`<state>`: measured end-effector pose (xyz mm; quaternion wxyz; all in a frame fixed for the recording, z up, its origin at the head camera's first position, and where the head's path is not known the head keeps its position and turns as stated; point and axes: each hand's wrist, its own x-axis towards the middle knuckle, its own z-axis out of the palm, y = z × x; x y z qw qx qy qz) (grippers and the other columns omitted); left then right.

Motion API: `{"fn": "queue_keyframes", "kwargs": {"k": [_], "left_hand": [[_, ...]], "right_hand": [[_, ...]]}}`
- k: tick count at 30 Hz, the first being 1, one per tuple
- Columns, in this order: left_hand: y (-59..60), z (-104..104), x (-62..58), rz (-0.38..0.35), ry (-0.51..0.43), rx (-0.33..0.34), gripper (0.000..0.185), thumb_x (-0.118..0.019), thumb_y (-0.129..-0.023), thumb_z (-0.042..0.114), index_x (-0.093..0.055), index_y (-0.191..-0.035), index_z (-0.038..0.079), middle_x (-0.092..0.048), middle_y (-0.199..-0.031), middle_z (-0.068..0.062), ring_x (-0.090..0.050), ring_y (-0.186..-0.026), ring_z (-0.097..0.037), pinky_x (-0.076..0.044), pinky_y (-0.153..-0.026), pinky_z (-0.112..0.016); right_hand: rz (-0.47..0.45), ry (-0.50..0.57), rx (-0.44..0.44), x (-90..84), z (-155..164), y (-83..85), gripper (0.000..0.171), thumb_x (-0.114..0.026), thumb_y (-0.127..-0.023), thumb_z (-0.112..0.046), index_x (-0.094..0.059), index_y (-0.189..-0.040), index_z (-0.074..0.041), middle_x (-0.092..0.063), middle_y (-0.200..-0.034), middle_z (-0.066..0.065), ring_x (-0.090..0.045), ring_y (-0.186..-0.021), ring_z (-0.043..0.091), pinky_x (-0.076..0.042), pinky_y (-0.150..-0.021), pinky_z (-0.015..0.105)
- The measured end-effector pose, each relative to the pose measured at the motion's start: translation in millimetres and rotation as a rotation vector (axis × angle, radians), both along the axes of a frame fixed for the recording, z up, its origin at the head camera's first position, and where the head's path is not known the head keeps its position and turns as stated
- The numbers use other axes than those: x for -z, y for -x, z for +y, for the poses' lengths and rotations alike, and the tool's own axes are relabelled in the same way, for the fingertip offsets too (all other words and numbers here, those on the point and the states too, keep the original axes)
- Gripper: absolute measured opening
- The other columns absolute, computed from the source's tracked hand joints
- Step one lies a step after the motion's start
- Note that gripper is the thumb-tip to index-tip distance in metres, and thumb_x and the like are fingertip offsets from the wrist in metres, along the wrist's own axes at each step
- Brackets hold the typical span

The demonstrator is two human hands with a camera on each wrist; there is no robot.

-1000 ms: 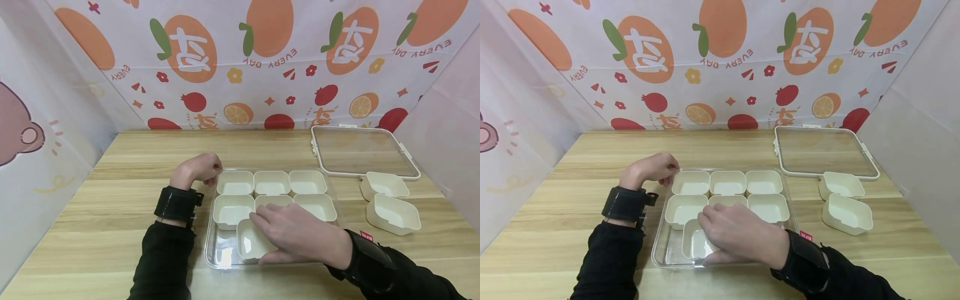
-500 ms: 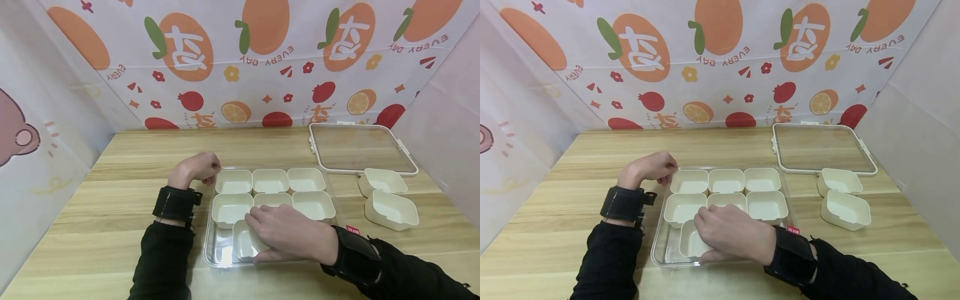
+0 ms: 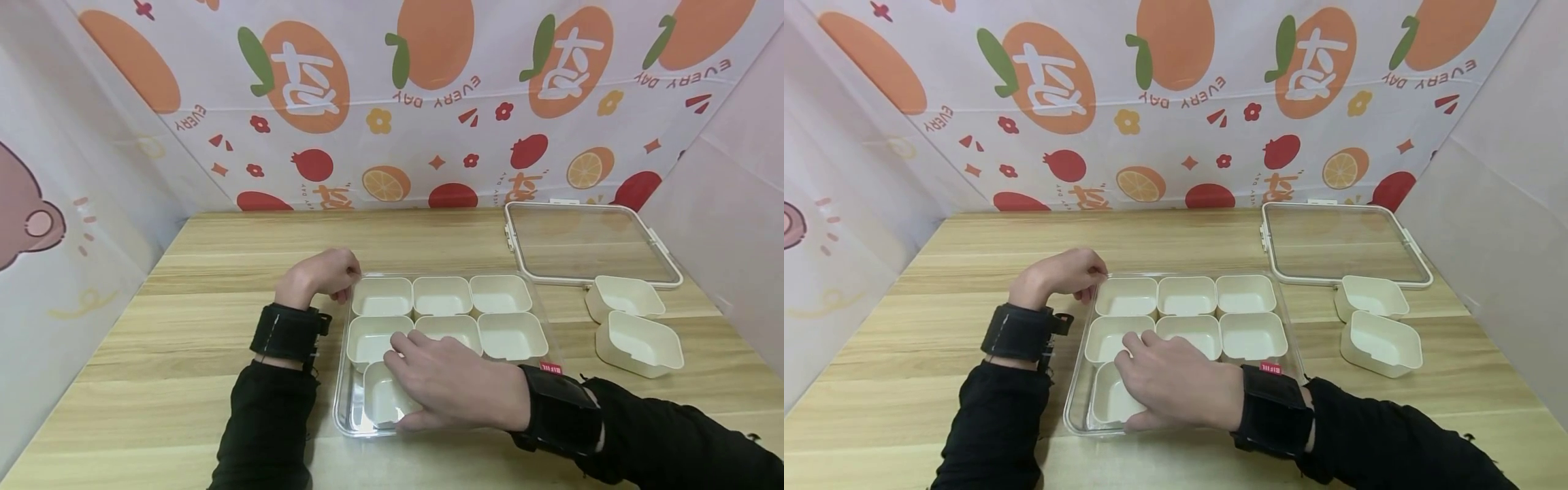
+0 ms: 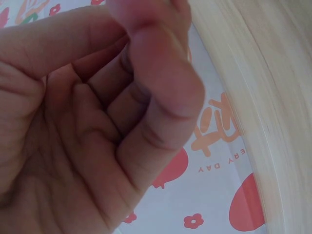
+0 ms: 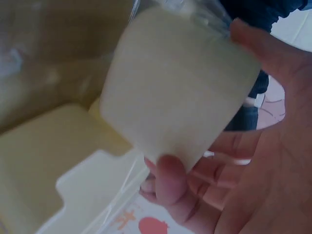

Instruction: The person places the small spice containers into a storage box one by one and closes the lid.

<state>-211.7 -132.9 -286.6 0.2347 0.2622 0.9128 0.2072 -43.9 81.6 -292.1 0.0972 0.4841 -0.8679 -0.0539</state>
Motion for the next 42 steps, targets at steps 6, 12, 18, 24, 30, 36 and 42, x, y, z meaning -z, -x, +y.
{"fn": "queue_keyframes", "kwargs": {"k": [6, 12, 18, 24, 30, 36, 42], "left_hand": [[-0.2, 0.6, -0.3, 0.001, -0.001, -0.005, 0.026, -0.047, -0.1, -0.003, -0.07, -0.111, -0.009, -0.065, -0.067, -0.009, -0.063, -0.059, -0.017, -0.054, -0.061, -0.03], [-0.5, 0.8, -0.9, -0.004, -0.001, -0.003, 0.026, -0.047, -0.101, -0.002, -0.069, -0.113, -0.009, -0.065, -0.068, -0.009, -0.064, -0.06, -0.017, -0.054, -0.062, -0.03], [-0.2, 0.9, -0.9, -0.005, 0.004, -0.004, 0.025, -0.047, -0.101, -0.002, -0.071, -0.11, -0.008, -0.065, -0.068, -0.008, -0.063, -0.06, -0.017, -0.053, -0.062, -0.03], [-0.3, 1.1, -1.3, -0.015, 0.0, -0.007, 0.025, -0.047, -0.102, -0.002, -0.071, -0.108, -0.007, -0.066, -0.068, -0.009, -0.065, -0.06, -0.018, -0.055, -0.062, -0.031], [-1.2, 1.1, -1.2, -0.034, -0.014, -0.019, 0.026, -0.047, -0.102, -0.002, -0.069, -0.112, -0.01, -0.067, -0.069, -0.01, -0.067, -0.061, -0.018, -0.057, -0.062, -0.032], [-2.3, 1.7, -0.4, -0.05, -0.023, -0.046, 0.026, -0.049, -0.102, -0.001, -0.066, -0.118, -0.012, -0.067, -0.069, -0.011, -0.068, -0.059, -0.018, -0.058, -0.061, -0.032], [-3.4, 2.7, 1.0, -0.058, -0.048, -0.066, 0.026, -0.049, -0.102, -0.002, -0.064, -0.121, -0.013, -0.067, -0.069, -0.012, -0.067, -0.057, -0.018, -0.058, -0.059, -0.032]], "right_hand": [[-0.038, 0.031, 0.061, 4.4, -8.4, -0.8, 0.064, -0.076, -0.079, -0.065, -0.055, -0.101, -0.009, -0.043, -0.096, 0.002, -0.047, -0.081, 0.016, -0.035, -0.045, 0.017], [-0.047, 0.021, 0.066, 3.9, -13.8, -0.3, 0.063, -0.073, -0.081, -0.066, -0.056, -0.103, -0.01, -0.045, -0.099, 0.003, -0.046, -0.081, 0.016, -0.037, -0.048, 0.018], [-0.074, 0.002, 0.061, 0.2, -19.7, 0.3, 0.063, -0.072, -0.083, -0.065, -0.057, -0.105, -0.008, -0.047, -0.101, 0.004, -0.047, -0.082, 0.017, -0.039, -0.051, 0.017], [-0.086, -0.034, 0.069, 0.2, -25.6, 1.1, 0.063, -0.07, -0.085, -0.065, -0.058, -0.108, -0.007, -0.049, -0.102, 0.004, -0.048, -0.082, 0.016, -0.042, -0.055, 0.017], [-0.099, -0.06, 0.063, 2.0, -27.7, 1.7, 0.062, -0.067, -0.087, -0.065, -0.058, -0.108, -0.007, -0.049, -0.1, 0.003, -0.049, -0.082, 0.016, -0.044, -0.059, 0.018], [-0.161, -0.119, 0.046, 3.2, -26.2, 2.9, 0.057, -0.06, -0.095, -0.061, -0.059, -0.113, -0.007, -0.05, -0.102, 0.002, -0.048, -0.084, 0.015, -0.044, -0.064, 0.018], [-0.211, -0.223, 0.063, 3.1, -27.2, 2.3, 0.075, -0.055, -0.095, -0.065, -0.052, -0.134, -0.001, -0.052, -0.12, 0.005, -0.052, -0.097, 0.015, -0.048, -0.078, 0.02]]}}
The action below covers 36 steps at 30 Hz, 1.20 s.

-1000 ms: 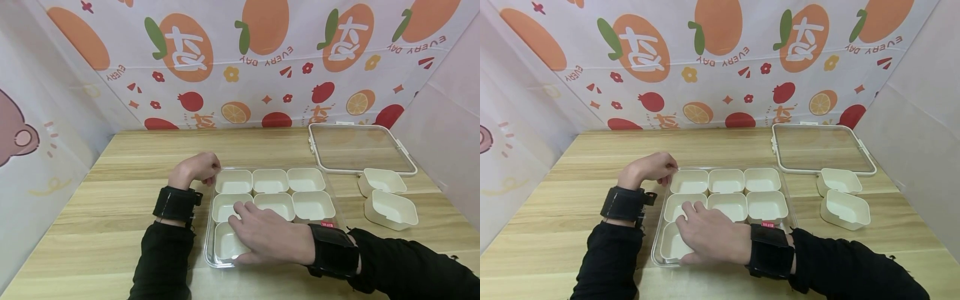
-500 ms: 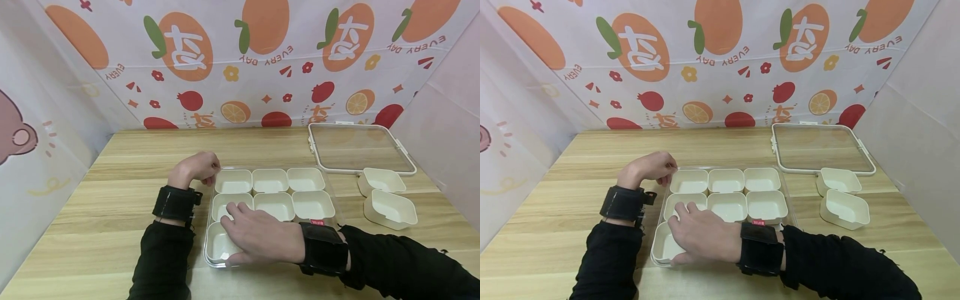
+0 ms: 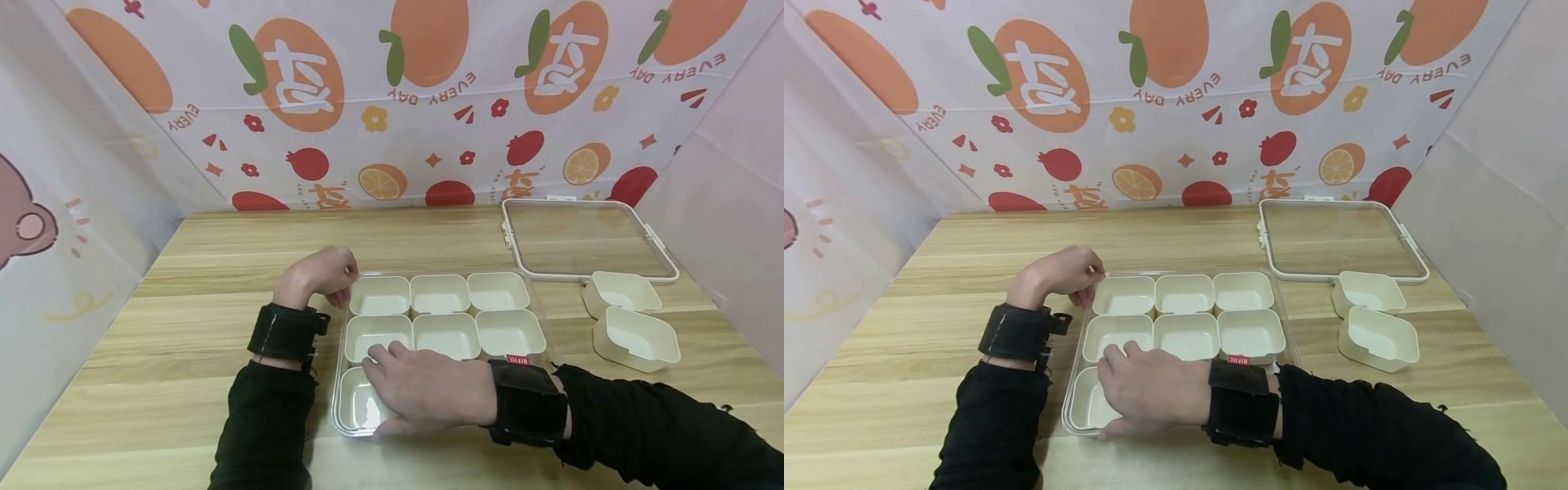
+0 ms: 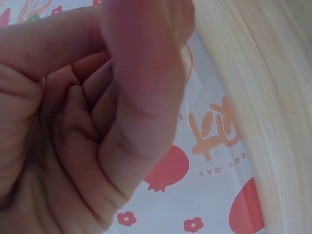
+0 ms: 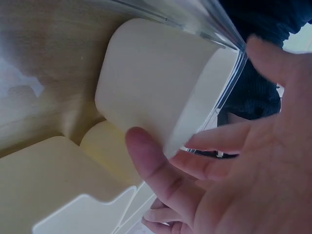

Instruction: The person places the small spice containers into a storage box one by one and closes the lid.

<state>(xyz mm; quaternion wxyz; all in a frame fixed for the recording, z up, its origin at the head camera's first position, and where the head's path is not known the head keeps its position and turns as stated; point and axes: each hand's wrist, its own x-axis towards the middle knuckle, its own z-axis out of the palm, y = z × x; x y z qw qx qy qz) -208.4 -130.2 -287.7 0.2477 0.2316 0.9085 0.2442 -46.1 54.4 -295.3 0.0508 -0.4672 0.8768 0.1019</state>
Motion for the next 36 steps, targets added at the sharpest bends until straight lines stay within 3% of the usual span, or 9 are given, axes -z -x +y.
{"fn": "queue_keyframes", "kwargs": {"k": [4, 10, 16, 22, 29, 36], "left_hand": [[-0.5, 0.1, 0.7, 0.003, -0.008, -0.004, 0.027, -0.049, -0.102, -0.003, -0.063, -0.121, -0.014, -0.067, -0.069, -0.012, -0.068, -0.056, -0.019, -0.058, -0.058, -0.033], [1.1, 2.0, 3.1, 0.015, -0.004, -0.005, 0.027, -0.048, -0.102, -0.001, -0.062, -0.122, -0.014, -0.067, -0.069, -0.011, -0.068, -0.056, -0.018, -0.058, -0.058, -0.032], [7.3, 7.0, 7.4, 0.072, -0.021, -0.027, 0.027, -0.044, -0.102, -0.002, -0.062, -0.119, -0.015, -0.066, -0.068, -0.012, -0.067, -0.057, -0.019, -0.057, -0.059, -0.032], [13.3, 10.5, 15.3, 0.177, -0.01, -0.095, 0.025, -0.046, -0.101, -0.005, -0.062, -0.116, -0.014, -0.063, -0.065, -0.01, -0.062, -0.057, -0.016, -0.05, -0.056, -0.026], [16.1, 9.0, 18.5, 0.232, -0.006, -0.108, 0.024, -0.045, -0.101, -0.005, -0.067, -0.108, -0.011, -0.061, -0.059, -0.008, -0.06, -0.054, -0.015, -0.044, -0.051, -0.024], [17.5, 10.0, 19.2, 0.269, -0.018, -0.102, 0.026, -0.044, -0.098, -0.007, -0.069, -0.09, -0.004, -0.058, -0.056, -0.005, -0.057, -0.052, -0.014, -0.04, -0.05, -0.024]], "right_hand": [[-0.062, -0.073, 0.04, -0.2, -1.5, -1.9, 0.092, -0.054, -0.093, -0.069, -0.039, -0.151, 0.002, -0.045, -0.144, 0.011, -0.053, -0.117, 0.02, -0.047, -0.094, 0.023], [-0.08, -0.073, 0.061, 0.0, 0.0, 0.1, 0.091, -0.057, -0.093, -0.067, -0.038, -0.15, 0.001, -0.044, -0.141, 0.009, -0.052, -0.112, 0.018, -0.048, -0.091, 0.022], [-0.078, -0.074, 0.08, -3.1, 3.3, 8.4, 0.085, -0.061, -0.092, -0.064, -0.042, -0.146, -0.001, -0.046, -0.136, 0.007, -0.05, -0.109, 0.017, -0.049, -0.087, 0.021], [-0.104, -0.089, 0.12, -3.9, 7.3, 21.5, 0.083, -0.06, -0.096, -0.058, -0.037, -0.15, 0.001, -0.044, -0.148, 0.014, -0.05, -0.125, 0.024, -0.045, -0.102, 0.028], [-0.106, -0.028, 0.123, -3.5, 11.5, 26.8, 0.069, -0.065, -0.095, -0.052, -0.045, -0.138, -0.002, -0.051, -0.125, 0.006, -0.052, -0.104, 0.019, -0.047, -0.09, 0.027], [-0.081, -0.022, 0.116, -2.5, 12.1, 28.1, 0.069, -0.064, -0.096, -0.052, -0.046, -0.139, -0.001, -0.052, -0.125, 0.007, -0.053, -0.105, 0.02, -0.049, -0.09, 0.027]]}}
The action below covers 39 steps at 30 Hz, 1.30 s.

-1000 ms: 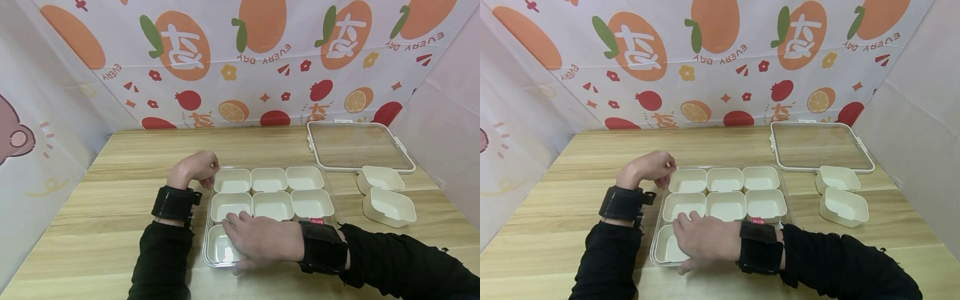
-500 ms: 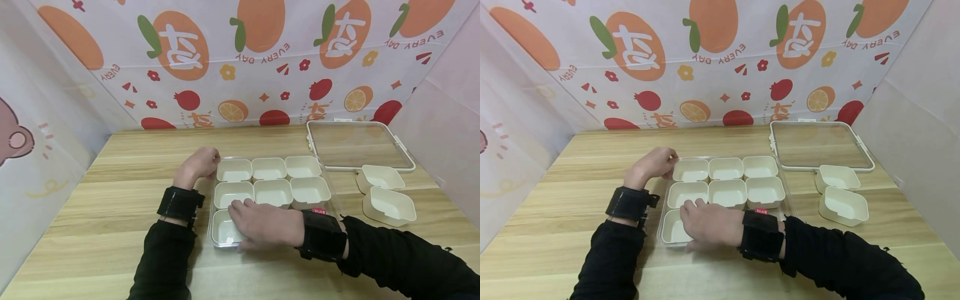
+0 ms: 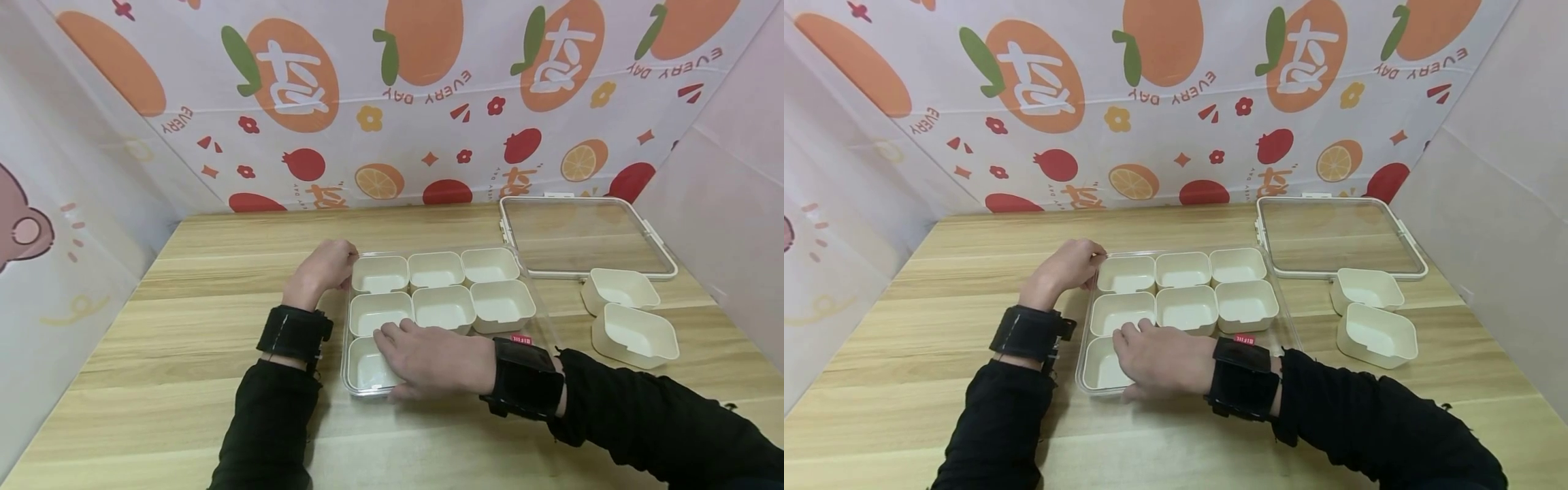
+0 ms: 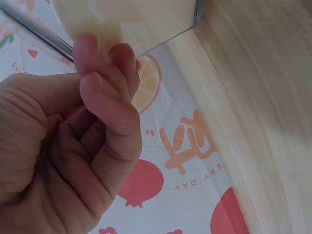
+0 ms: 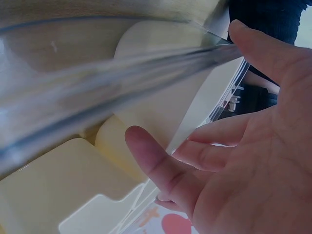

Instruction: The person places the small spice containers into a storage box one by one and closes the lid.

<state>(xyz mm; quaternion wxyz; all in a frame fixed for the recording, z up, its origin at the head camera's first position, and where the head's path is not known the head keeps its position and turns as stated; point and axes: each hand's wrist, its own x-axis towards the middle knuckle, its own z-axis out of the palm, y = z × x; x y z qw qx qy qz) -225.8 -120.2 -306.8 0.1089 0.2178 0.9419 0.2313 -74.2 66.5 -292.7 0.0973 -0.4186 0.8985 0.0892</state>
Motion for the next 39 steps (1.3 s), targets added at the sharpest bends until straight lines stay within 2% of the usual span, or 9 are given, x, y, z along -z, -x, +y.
{"fn": "queue_keyframes", "kwargs": {"k": [5, 8, 12, 15, 20, 23, 30, 34, 39], "left_hand": [[-0.9, 0.6, -0.7, 0.005, -0.008, -0.002, 0.027, -0.043, -0.097, -0.007, -0.069, -0.087, -0.004, -0.058, -0.055, -0.005, -0.056, -0.051, -0.014, -0.038, -0.05, -0.024], [-1.3, 0.6, -1.4, 0.002, -0.008, 0.0, 0.028, -0.043, -0.096, -0.007, -0.069, -0.087, -0.004, -0.058, -0.055, -0.005, -0.056, -0.051, -0.015, -0.038, -0.051, -0.025], [-1.0, -1.3, -2.6, -0.004, -0.003, 0.009, 0.028, -0.043, -0.097, -0.006, -0.069, -0.088, -0.005, -0.058, -0.056, -0.005, -0.056, -0.052, -0.015, -0.04, -0.052, -0.025], [-0.6, -5.2, -3.4, -0.012, -0.005, 0.008, 0.028, -0.042, -0.097, -0.007, -0.068, -0.087, -0.006, -0.057, -0.056, -0.005, -0.056, -0.052, -0.014, -0.041, -0.052, -0.025], [-1.0, -4.8, -3.2, -0.023, -0.022, 0.005, 0.03, -0.04, -0.095, -0.009, -0.066, -0.082, -0.004, -0.058, -0.056, -0.005, -0.057, -0.053, -0.015, -0.041, -0.053, -0.025], [-1.7, -2.6, -2.8, -0.025, -0.027, 0.01, 0.031, -0.039, -0.095, -0.009, -0.064, -0.079, -0.004, -0.057, -0.056, -0.005, -0.057, -0.053, -0.015, -0.039, -0.053, -0.026], [-0.8, -3.7, -2.0, 0.011, 0.0, 0.018, 0.031, -0.041, -0.094, -0.009, -0.061, -0.072, 0.0, -0.057, -0.055, -0.005, -0.056, -0.052, -0.015, -0.037, -0.054, -0.026], [0.1, -2.4, -1.1, 0.032, 0.008, 0.03, 0.033, -0.041, -0.091, -0.01, -0.054, -0.066, 0.005, -0.057, -0.055, -0.004, -0.058, -0.052, -0.016, -0.036, -0.055, -0.027], [-1.7, -2.7, -1.2, 0.02, 0.004, 0.025, 0.034, -0.041, -0.091, -0.012, -0.05, -0.065, 0.007, -0.056, -0.056, -0.004, -0.055, -0.052, -0.016, -0.035, -0.055, -0.027]], "right_hand": [[-0.003, -0.001, -0.002, 0.9, 0.1, 0.2, 0.07, -0.064, -0.096, -0.052, -0.045, -0.14, -0.002, -0.052, -0.127, 0.007, -0.054, -0.108, 0.021, -0.048, -0.093, 0.028], [-0.023, 0.0, 0.018, -4.3, 2.2, 1.6, 0.078, -0.06, -0.097, -0.055, -0.039, -0.148, 0.0, -0.048, -0.144, 0.014, -0.051, -0.126, 0.027, -0.043, -0.105, 0.033], [0.062, 0.112, 0.026, -22.6, 14.8, 4.9, 0.087, -0.06, -0.096, -0.058, -0.032, -0.152, 0.003, -0.038, -0.155, 0.022, -0.043, -0.138, 0.037, -0.039, -0.11, 0.044], [0.117, 0.232, 0.026, -37.4, 28.4, 7.5, 0.084, -0.065, -0.095, -0.054, -0.037, -0.149, 0.005, -0.041, -0.152, 0.025, -0.045, -0.135, 0.04, -0.042, -0.107, 0.049], [0.082, 0.318, 0.093, -46.3, 54.3, 12.6, 0.074, -0.071, -0.094, -0.043, -0.044, -0.143, 0.005, -0.039, -0.152, 0.027, -0.041, -0.136, 0.043, -0.037, -0.11, 0.054], [0.035, 0.342, 0.189, -53.3, 73.9, 16.3, 0.074, -0.072, -0.094, -0.04, -0.043, -0.146, 0.004, -0.036, -0.154, 0.026, -0.037, -0.14, 0.043, -0.031, -0.113, 0.058], [-0.085, 0.354, 0.552, -79.0, 142.1, 26.7, 0.08, -0.068, -0.097, -0.042, -0.034, -0.153, 0.004, -0.034, -0.155, 0.028, -0.031, -0.142, 0.048, -0.027, -0.111, 0.065], [-0.081, 0.399, 0.735, -76.3, 188.8, 24.9, 0.085, -0.067, -0.097, -0.043, -0.029, -0.153, 0.008, -0.032, -0.153, 0.034, -0.029, -0.14, 0.052, -0.026, -0.108, 0.068], [-0.068, 0.427, 0.884, -60.2, 234.3, 15.8, 0.081, -0.061, -0.101, -0.04, -0.027, -0.148, 0.018, -0.031, -0.146, 0.043, -0.027, -0.133, 0.059, -0.025, -0.104, 0.071]]}}
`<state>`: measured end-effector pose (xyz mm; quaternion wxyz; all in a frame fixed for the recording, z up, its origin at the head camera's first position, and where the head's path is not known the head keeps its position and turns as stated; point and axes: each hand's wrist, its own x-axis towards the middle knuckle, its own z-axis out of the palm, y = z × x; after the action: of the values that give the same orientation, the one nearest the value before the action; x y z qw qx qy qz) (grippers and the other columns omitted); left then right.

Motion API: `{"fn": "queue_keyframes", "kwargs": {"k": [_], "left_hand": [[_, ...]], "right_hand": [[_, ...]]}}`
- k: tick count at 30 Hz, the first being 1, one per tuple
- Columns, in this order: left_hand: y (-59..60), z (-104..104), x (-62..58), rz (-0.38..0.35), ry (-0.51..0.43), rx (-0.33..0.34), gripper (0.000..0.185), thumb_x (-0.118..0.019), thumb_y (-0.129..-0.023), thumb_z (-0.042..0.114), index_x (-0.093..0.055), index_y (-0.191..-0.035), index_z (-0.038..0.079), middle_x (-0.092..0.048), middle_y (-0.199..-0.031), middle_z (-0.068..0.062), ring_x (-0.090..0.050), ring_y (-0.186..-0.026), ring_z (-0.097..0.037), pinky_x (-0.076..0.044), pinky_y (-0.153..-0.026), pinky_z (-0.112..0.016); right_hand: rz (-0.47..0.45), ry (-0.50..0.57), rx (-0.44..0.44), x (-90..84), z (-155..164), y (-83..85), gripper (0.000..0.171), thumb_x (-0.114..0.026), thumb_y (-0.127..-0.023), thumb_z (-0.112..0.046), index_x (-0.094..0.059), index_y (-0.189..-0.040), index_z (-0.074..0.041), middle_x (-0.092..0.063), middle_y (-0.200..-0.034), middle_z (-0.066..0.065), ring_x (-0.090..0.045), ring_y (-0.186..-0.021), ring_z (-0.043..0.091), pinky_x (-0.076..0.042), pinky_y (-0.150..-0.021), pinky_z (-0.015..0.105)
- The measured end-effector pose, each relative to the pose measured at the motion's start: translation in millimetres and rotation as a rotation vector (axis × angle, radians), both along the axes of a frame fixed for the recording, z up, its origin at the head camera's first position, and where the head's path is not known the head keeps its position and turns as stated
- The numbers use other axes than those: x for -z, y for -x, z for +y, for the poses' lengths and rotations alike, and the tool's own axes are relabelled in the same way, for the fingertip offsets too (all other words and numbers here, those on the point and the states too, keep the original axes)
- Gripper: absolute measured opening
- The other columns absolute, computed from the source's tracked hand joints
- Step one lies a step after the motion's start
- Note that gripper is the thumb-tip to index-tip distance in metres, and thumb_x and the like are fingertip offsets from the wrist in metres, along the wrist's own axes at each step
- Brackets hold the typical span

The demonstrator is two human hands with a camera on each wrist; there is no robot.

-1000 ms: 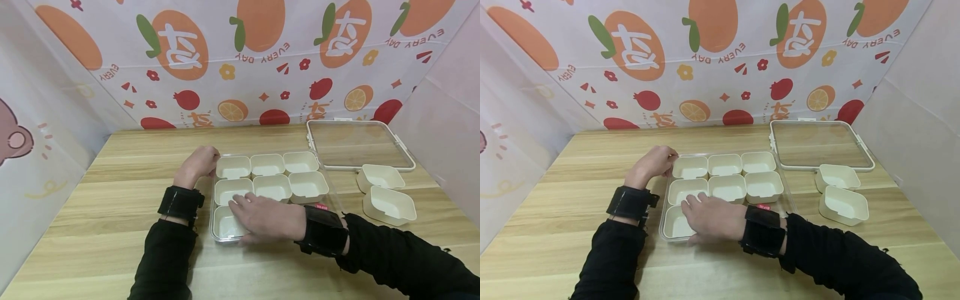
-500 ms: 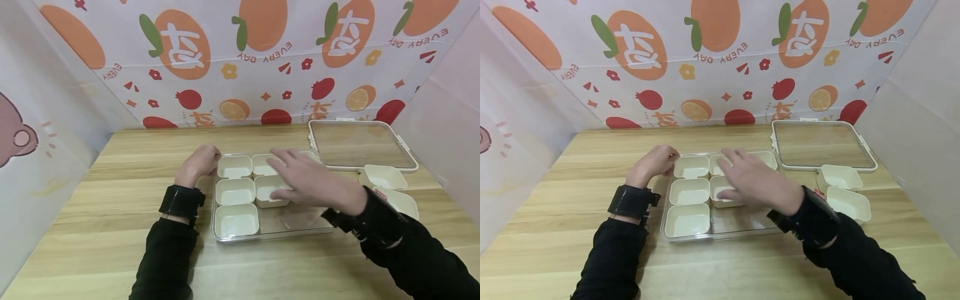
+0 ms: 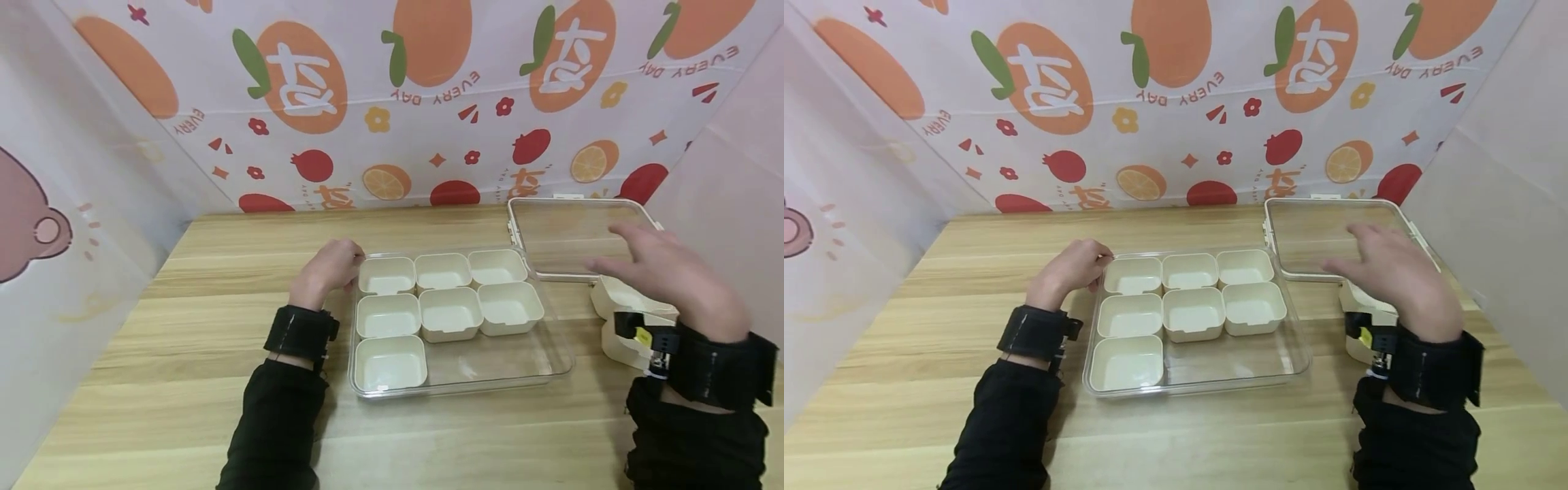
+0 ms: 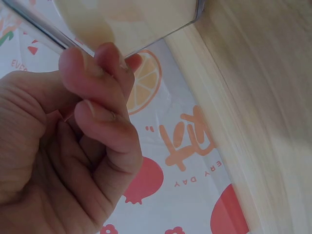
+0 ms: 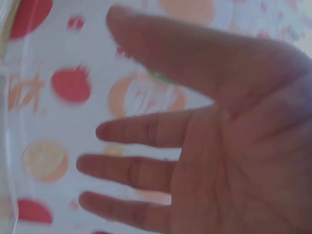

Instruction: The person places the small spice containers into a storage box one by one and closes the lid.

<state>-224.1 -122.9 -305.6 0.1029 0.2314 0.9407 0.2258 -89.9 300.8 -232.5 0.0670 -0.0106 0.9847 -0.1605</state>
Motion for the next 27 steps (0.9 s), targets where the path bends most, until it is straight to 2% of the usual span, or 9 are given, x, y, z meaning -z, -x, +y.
{"fn": "queue_keyframes", "kwargs": {"k": [4, 9, 15, 18, 22, 25, 27], "left_hand": [[-1.3, 2.2, 0.4, -0.016, -0.002, 0.004, 0.036, -0.04, -0.09, -0.013, -0.041, -0.062, 0.01, -0.056, -0.056, -0.004, -0.054, -0.053, -0.016, -0.033, -0.056, -0.028], [-2.6, 2.2, -1.9, -0.001, 0.015, -0.016, 0.034, -0.041, -0.092, -0.011, -0.05, -0.065, 0.007, -0.055, -0.055, -0.005, -0.054, -0.052, -0.016, -0.034, -0.057, -0.029], [-3.2, 1.3, -2.0, -0.013, 0.039, -0.022, 0.033, -0.042, -0.095, -0.009, -0.057, -0.069, 0.004, -0.054, -0.054, -0.004, -0.052, -0.053, -0.016, -0.036, -0.06, -0.03], [-3.4, 1.5, -1.5, -0.015, 0.039, -0.024, 0.033, -0.041, -0.094, -0.009, -0.056, -0.068, 0.005, -0.055, -0.054, -0.004, -0.052, -0.053, -0.016, -0.036, -0.06, -0.03], [-3.7, 1.5, -2.1, -0.011, 0.035, -0.029, 0.034, -0.041, -0.093, -0.01, -0.054, -0.066, 0.005, -0.056, -0.054, -0.004, -0.054, -0.053, -0.016, -0.034, -0.059, -0.03], [-3.8, 1.8, -2.1, -0.009, 0.03, -0.032, 0.033, -0.041, -0.094, -0.009, -0.057, -0.068, 0.005, -0.056, -0.054, -0.004, -0.055, -0.053, -0.017, -0.034, -0.058, -0.03], [-3.8, 1.8, -1.7, -0.007, 0.03, -0.031, 0.033, -0.041, -0.094, -0.009, -0.056, -0.068, 0.004, -0.056, -0.054, -0.004, -0.055, -0.053, -0.016, -0.033, -0.058, -0.03]], "right_hand": [[-0.033, -0.016, 0.071, 11.9, 22.1, -4.8, 0.081, -0.057, -0.103, -0.038, -0.026, -0.142, 0.025, -0.03, -0.139, 0.049, -0.03, -0.127, 0.062, -0.029, -0.101, 0.072], [-0.063, -0.003, 0.119, 17.4, 32.6, -3.7, 0.087, -0.054, -0.103, -0.043, -0.02, -0.143, 0.026, -0.023, -0.139, 0.051, -0.022, -0.129, 0.064, -0.027, -0.101, 0.073], [-0.069, -0.005, 0.12, 23.2, 34.9, -1.1, 0.086, -0.054, -0.103, -0.043, -0.022, -0.141, 0.027, -0.026, -0.137, 0.051, -0.026, -0.126, 0.064, -0.028, -0.101, 0.073], [-0.049, -0.007, 0.138, 26.5, 36.6, 0.5, 0.085, -0.055, -0.103, -0.04, -0.021, -0.14, 0.028, -0.026, -0.136, 0.051, -0.027, -0.125, 0.063, -0.03, -0.1, 0.073], [0.041, 0.005, 0.204, 31.0, 38.4, 3.0, 0.085, -0.057, -0.101, -0.039, -0.022, -0.141, 0.028, -0.023, -0.138, 0.051, -0.026, -0.126, 0.063, -0.029, -0.1, 0.074], [0.093, 0.02, 0.268, 35.1, 40.3, 3.2, 0.089, -0.058, -0.1, -0.043, -0.022, -0.142, 0.026, -0.02, -0.141, 0.049, -0.023, -0.127, 0.065, -0.026, -0.1, 0.075], [0.081, 0.033, 0.299, 38.2, 41.8, 3.0, 0.092, -0.058, -0.1, -0.047, -0.021, -0.143, 0.025, -0.017, -0.143, 0.049, -0.021, -0.126, 0.066, -0.027, -0.099, 0.076]]}}
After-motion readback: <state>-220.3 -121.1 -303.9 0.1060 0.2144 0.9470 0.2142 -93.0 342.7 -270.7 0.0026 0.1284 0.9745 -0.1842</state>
